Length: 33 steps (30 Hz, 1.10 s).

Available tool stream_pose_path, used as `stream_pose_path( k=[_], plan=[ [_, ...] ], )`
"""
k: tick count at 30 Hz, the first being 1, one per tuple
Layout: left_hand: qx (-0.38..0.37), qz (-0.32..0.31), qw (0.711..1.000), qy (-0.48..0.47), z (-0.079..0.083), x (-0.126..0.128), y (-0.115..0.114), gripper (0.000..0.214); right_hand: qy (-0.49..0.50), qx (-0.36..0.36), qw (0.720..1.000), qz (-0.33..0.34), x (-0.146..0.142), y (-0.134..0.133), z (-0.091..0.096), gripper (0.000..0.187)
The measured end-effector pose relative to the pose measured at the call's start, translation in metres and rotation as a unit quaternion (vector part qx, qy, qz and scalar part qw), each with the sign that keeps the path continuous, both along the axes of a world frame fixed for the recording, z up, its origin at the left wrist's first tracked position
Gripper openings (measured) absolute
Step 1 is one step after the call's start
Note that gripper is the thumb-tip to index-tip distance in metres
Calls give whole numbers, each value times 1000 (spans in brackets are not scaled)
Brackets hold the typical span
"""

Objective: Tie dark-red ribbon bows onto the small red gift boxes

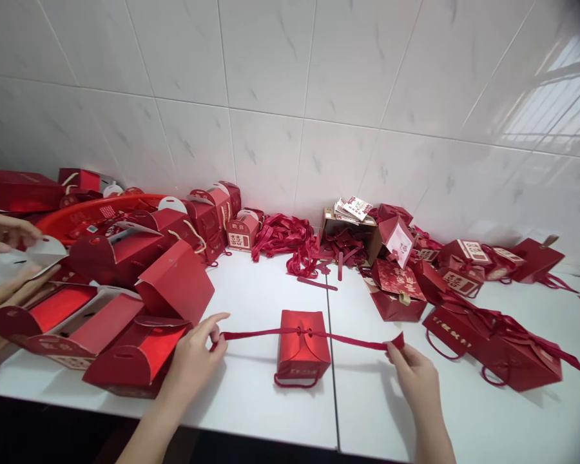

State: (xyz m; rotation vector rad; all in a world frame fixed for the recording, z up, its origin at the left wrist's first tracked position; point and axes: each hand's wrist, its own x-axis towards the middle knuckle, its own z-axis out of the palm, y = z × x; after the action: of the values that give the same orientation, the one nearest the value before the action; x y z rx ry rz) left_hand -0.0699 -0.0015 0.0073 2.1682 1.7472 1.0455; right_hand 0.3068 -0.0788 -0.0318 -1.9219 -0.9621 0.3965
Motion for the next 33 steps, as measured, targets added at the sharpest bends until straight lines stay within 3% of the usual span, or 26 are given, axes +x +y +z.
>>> stream_pose_path(
  k=[2, 5, 8, 11, 14, 18, 22, 26, 29, 33],
  plan=[
    [14, -18, 1000, 9, -4, 5, -2, 19, -36, 10, 999, 3, -1, 1, -4, 45],
    [75, -42, 996, -17, 5, 28, -4, 9, -118, 110, 987, -15, -17, 11, 8, 58],
    [30, -105, 989, -101, 15, 57, -2, 5, -92, 153, 976, 128, -43, 22, 27, 39],
    [-57, -155, 971, -172, 11, 80, 3, 12, -26, 92, 953, 286, -69, 31, 41, 34],
    [-141, -180, 947, -225, 1, 93, 7, 19, 7, 42, 939, 340, -89, 36, 42, 38],
    [-227, -197, 921, -248, -1, 95, 8, 23, 42, 38, 949, 310, -99, 42, 32, 41],
    [-247, -188, 936, -167, 12, 81, 13, 23, 68, 77, 948, 301, -85, 41, 33, 23],
    [-290, -195, 931, -105, 29, 60, 28, 19, -65, 82, 922, 373, -66, 33, 49, 22],
    [-372, -280, 882, -69, 41, 52, 39, 17, -154, 94, 927, 328, -65, 30, 56, 22],
    [-460, -417, 778, -94, 53, 62, 36, 24, -184, 182, 929, 263, -77, 33, 57, 23]
  ],
)
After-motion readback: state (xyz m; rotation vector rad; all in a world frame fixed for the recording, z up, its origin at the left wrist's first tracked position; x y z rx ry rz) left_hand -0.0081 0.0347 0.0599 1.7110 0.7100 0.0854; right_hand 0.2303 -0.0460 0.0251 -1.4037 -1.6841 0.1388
